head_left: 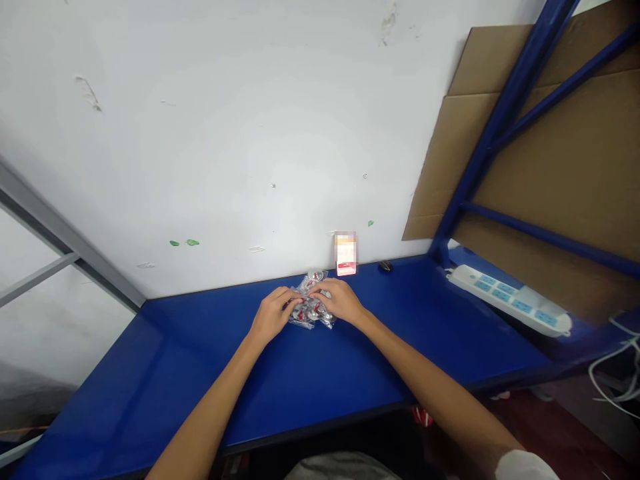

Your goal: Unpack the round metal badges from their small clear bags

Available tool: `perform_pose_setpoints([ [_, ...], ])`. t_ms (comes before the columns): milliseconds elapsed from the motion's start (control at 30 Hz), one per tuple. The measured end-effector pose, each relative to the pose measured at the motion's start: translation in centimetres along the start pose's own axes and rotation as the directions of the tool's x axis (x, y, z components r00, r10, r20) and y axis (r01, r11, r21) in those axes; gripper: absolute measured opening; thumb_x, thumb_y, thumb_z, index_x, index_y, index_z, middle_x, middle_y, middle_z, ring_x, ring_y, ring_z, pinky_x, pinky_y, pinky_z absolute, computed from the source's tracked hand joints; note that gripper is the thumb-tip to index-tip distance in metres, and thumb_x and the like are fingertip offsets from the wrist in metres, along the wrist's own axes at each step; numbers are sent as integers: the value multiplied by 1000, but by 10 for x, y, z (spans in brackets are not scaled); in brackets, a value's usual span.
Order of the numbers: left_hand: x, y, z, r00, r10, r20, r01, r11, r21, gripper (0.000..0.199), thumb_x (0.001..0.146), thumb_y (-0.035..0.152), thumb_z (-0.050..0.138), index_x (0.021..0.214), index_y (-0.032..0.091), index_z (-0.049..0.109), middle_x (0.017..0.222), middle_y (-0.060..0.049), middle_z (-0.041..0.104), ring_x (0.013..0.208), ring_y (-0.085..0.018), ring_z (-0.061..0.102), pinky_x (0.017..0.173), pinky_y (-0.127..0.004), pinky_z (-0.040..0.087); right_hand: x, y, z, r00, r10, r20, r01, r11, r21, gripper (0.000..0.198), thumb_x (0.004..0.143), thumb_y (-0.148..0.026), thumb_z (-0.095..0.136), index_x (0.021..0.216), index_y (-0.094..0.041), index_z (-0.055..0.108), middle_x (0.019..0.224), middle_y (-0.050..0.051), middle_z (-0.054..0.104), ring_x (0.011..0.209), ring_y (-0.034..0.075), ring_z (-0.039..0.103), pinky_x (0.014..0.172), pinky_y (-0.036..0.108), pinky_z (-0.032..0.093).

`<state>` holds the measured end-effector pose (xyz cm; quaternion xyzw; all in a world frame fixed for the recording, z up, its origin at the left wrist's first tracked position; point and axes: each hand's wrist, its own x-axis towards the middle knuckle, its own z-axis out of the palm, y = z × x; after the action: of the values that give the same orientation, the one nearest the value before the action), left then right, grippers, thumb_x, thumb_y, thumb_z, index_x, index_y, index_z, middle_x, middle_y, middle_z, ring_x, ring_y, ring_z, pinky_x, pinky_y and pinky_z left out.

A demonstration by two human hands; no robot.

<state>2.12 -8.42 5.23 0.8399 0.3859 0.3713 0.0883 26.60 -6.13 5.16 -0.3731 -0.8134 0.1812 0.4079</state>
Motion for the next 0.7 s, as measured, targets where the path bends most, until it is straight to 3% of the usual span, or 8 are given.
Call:
perform_pose_setpoints([
  [167, -1, 6, 1, 997, -67, -47, 66, 998, -21, 26, 108, 37, 54, 111, 25, 78, 108, -6, 76, 104, -22, 71, 96, -36, 54, 0, -5, 1, 1000, 24, -13, -23, 999, 45, 12, 99, -24, 70, 102, -26, 82, 104, 4, 81, 98, 23, 73, 91, 34, 51],
  [400, -6, 1, -2, 998, 50, -27, -50, 999, 4, 24, 108, 34, 56, 115, 27, 78, 115, -7, 78, 109, -23, 72, 99, -39, 56, -3, -4, 4, 1000, -2, 7, 2, 996, 94, 15, 94, -28, 76, 108, -26, 81, 109, 4, 80, 103, 22, 73, 94, 34, 53],
  [700, -4, 3, -1, 997, 70, -23, -70, 998, -5, 22, 106, 33, 59, 115, 27, 78, 113, -7, 78, 107, -23, 73, 97, -39, 59, -1, -3, 3, 997, -67, 27, 67, 998, 16, 9, 93, -22, 79, 101, -25, 82, 102, 5, 80, 101, 22, 72, 93, 33, 52],
])
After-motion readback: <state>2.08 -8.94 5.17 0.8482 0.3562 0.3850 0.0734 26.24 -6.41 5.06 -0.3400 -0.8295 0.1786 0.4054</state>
